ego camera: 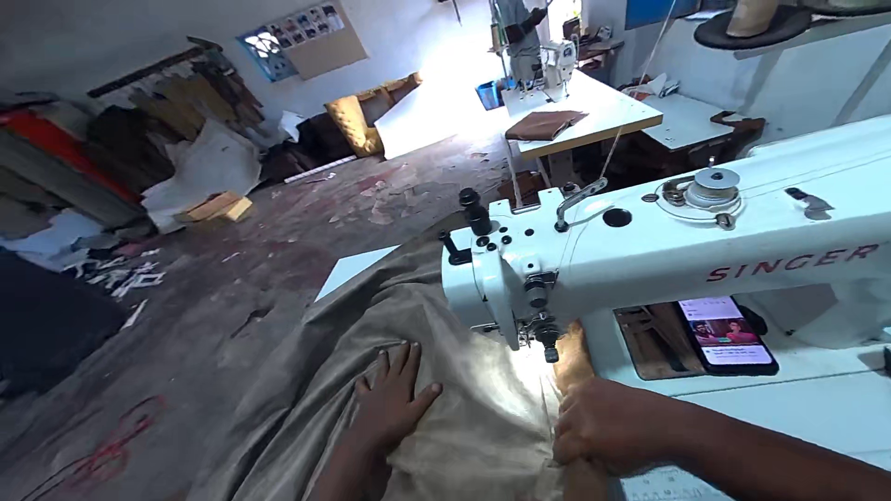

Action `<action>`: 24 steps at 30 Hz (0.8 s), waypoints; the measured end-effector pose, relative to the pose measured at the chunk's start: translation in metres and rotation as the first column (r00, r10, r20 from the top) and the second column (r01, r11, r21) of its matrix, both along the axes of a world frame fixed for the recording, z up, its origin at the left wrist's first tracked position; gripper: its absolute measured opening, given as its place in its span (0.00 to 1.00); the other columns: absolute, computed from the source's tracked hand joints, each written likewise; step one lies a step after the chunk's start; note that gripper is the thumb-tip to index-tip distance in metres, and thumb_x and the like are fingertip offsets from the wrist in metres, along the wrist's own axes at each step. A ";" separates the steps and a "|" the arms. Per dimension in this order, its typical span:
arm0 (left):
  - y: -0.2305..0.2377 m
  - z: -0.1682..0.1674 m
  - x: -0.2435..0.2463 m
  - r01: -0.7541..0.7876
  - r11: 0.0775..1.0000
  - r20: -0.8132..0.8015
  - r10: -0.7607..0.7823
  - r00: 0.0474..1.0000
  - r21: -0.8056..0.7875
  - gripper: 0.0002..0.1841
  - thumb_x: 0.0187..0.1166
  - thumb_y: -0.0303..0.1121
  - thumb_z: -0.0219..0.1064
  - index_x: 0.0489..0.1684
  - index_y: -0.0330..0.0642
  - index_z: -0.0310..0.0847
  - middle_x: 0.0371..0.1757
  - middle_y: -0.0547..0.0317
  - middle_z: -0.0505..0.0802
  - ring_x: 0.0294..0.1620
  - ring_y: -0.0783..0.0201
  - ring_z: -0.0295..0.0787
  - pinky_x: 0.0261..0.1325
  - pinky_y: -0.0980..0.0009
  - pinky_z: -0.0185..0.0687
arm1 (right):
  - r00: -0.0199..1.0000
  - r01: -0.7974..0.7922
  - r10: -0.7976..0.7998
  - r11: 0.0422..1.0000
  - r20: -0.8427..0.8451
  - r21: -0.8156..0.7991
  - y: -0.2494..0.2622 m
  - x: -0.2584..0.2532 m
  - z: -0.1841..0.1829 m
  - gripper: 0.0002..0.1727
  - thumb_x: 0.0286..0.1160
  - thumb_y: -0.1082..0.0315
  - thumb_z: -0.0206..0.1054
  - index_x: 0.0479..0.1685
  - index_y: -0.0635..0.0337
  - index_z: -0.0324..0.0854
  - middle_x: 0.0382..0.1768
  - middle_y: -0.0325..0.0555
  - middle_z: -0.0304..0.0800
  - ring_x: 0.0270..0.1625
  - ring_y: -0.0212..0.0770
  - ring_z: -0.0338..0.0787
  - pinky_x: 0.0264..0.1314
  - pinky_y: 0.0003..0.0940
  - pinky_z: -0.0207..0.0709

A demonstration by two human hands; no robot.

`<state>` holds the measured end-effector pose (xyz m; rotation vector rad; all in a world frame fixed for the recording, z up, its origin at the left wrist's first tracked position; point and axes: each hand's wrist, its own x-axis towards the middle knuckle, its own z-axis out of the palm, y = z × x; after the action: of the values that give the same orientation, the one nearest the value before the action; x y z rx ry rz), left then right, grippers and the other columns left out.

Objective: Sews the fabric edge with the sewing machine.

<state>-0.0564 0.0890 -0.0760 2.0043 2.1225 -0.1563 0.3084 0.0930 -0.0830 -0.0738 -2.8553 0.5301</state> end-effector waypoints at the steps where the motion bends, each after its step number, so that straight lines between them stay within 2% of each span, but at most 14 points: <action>1: -0.013 -0.003 0.000 -0.020 1.000 0.011 0.020 1.000 0.021 0.56 0.72 0.78 0.45 0.97 0.48 0.43 0.97 0.49 0.49 0.96 0.34 0.32 0.81 0.18 0.26 | 1.000 -0.014 0.014 1.000 0.021 -0.005 0.002 0.003 0.001 0.13 0.59 0.77 0.75 0.44 0.56 0.92 0.40 0.49 0.96 0.44 0.53 0.95 0.46 0.56 0.84; 5: -0.057 -0.012 0.001 -0.192 0.974 0.018 0.191 0.981 0.121 0.58 0.67 0.83 0.45 0.96 0.52 0.52 0.96 0.51 0.56 0.96 0.34 0.39 0.82 0.20 0.31 | 0.998 -0.046 0.046 0.999 0.039 -0.011 0.004 0.005 0.000 0.10 0.59 0.74 0.75 0.41 0.55 0.92 0.41 0.48 0.96 0.45 0.52 0.95 0.46 0.56 0.84; 7: -0.059 0.003 0.013 -0.259 0.965 -0.013 0.259 0.966 0.036 0.53 0.73 0.77 0.52 0.96 0.53 0.50 0.96 0.53 0.55 0.96 0.37 0.40 0.83 0.21 0.32 | 0.998 -0.051 0.052 0.999 0.045 -0.018 0.005 0.005 0.000 0.10 0.60 0.74 0.75 0.41 0.55 0.92 0.41 0.48 0.96 0.45 0.52 0.94 0.45 0.55 0.84; 8: -0.057 0.012 0.023 -0.235 0.971 -0.016 0.236 0.972 0.037 0.48 0.77 0.71 0.56 0.95 0.51 0.54 0.95 0.52 0.60 0.95 0.37 0.45 0.83 0.21 0.33 | 0.997 -0.055 0.056 0.998 0.046 -0.017 0.005 0.005 0.000 0.10 0.60 0.74 0.74 0.41 0.55 0.92 0.41 0.48 0.96 0.46 0.52 0.95 0.46 0.55 0.84; 9: -0.055 0.020 0.035 -0.164 0.983 0.017 0.163 0.986 0.089 0.42 0.81 0.62 0.60 0.92 0.47 0.60 0.92 0.49 0.67 0.94 0.36 0.50 0.83 0.21 0.33 | 0.997 -0.060 0.060 0.998 0.047 -0.016 0.006 0.005 0.001 0.10 0.60 0.75 0.74 0.41 0.55 0.92 0.42 0.48 0.96 0.46 0.52 0.95 0.46 0.55 0.84; 11: -0.052 0.024 0.064 0.044 0.972 0.156 -0.081 0.984 0.230 0.31 0.84 0.49 0.61 0.83 0.41 0.72 0.84 0.46 0.78 0.89 0.37 0.62 0.85 0.26 0.44 | 0.997 -0.067 0.068 0.998 0.045 -0.021 0.006 0.005 0.000 0.11 0.60 0.75 0.73 0.42 0.56 0.92 0.43 0.48 0.96 0.48 0.52 0.95 0.48 0.55 0.85; 13: -0.050 0.018 0.093 0.262 0.929 0.362 -0.346 0.866 0.261 0.25 0.88 0.46 0.58 0.76 0.40 0.78 0.77 0.47 0.84 0.86 0.45 0.70 0.88 0.40 0.55 | 0.996 -0.075 0.076 0.997 0.041 -0.026 0.007 0.006 0.000 0.11 0.59 0.76 0.73 0.41 0.56 0.92 0.43 0.48 0.96 0.48 0.52 0.95 0.48 0.55 0.85; 14: -0.051 0.011 0.105 0.380 0.883 0.419 -0.467 0.779 0.277 0.23 0.89 0.45 0.57 0.72 0.40 0.82 0.75 0.47 0.86 0.84 0.47 0.74 0.88 0.44 0.59 | 0.996 -0.078 0.079 0.997 0.041 -0.028 0.007 0.006 0.000 0.11 0.59 0.76 0.73 0.41 0.57 0.92 0.43 0.48 0.96 0.49 0.52 0.95 0.48 0.55 0.85; 15: -0.052 0.003 0.115 0.471 0.838 0.454 -0.545 0.705 0.275 0.22 0.89 0.45 0.57 0.68 0.40 0.85 0.75 0.48 0.87 0.84 0.48 0.74 0.88 0.43 0.59 | 0.996 -0.078 0.079 0.997 0.041 -0.027 0.007 0.006 0.000 0.11 0.60 0.75 0.73 0.41 0.56 0.92 0.44 0.48 0.96 0.49 0.52 0.95 0.49 0.55 0.85; 17: -0.058 -0.013 0.122 0.550 0.777 0.432 -0.628 0.647 0.305 0.19 0.89 0.47 0.58 0.58 0.43 0.86 0.73 0.50 0.87 0.84 0.50 0.73 0.87 0.41 0.58 | 0.996 -0.075 0.075 0.997 0.038 -0.022 0.007 0.007 0.000 0.10 0.60 0.72 0.73 0.41 0.56 0.92 0.44 0.47 0.97 0.50 0.51 0.95 0.50 0.55 0.85; 19: -0.060 -0.023 0.114 0.546 0.757 0.376 -0.653 0.658 0.358 0.19 0.88 0.51 0.59 0.51 0.46 0.87 0.70 0.54 0.90 0.84 0.53 0.75 0.87 0.43 0.60 | 0.996 -0.071 0.072 0.997 0.046 -0.026 0.006 0.007 0.001 0.10 0.58 0.68 0.73 0.40 0.56 0.92 0.45 0.47 0.97 0.51 0.51 0.96 0.50 0.56 0.86; 22: -0.056 -0.024 0.100 0.557 0.756 0.379 -0.655 0.654 0.345 0.20 0.86 0.55 0.59 0.54 0.50 0.87 0.71 0.58 0.89 0.86 0.54 0.71 0.88 0.40 0.55 | 0.995 -0.070 0.073 0.997 0.068 -0.041 0.004 0.007 0.003 0.13 0.56 0.69 0.74 0.42 0.57 0.93 0.47 0.48 0.97 0.53 0.52 0.96 0.52 0.57 0.85; 24: -0.054 -0.026 0.098 0.571 0.737 0.345 -0.675 0.652 0.362 0.25 0.86 0.62 0.55 0.61 0.55 0.85 0.71 0.60 0.89 0.85 0.54 0.72 0.86 0.39 0.56 | 0.996 -0.065 0.067 0.997 0.062 -0.037 0.003 0.006 0.003 0.14 0.53 0.71 0.75 0.42 0.57 0.93 0.47 0.47 0.97 0.52 0.52 0.95 0.52 0.56 0.86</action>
<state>0.0414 0.0355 -0.1024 2.5205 1.1235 0.4372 0.3145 0.0964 -0.0802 -0.0025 -2.9190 0.6007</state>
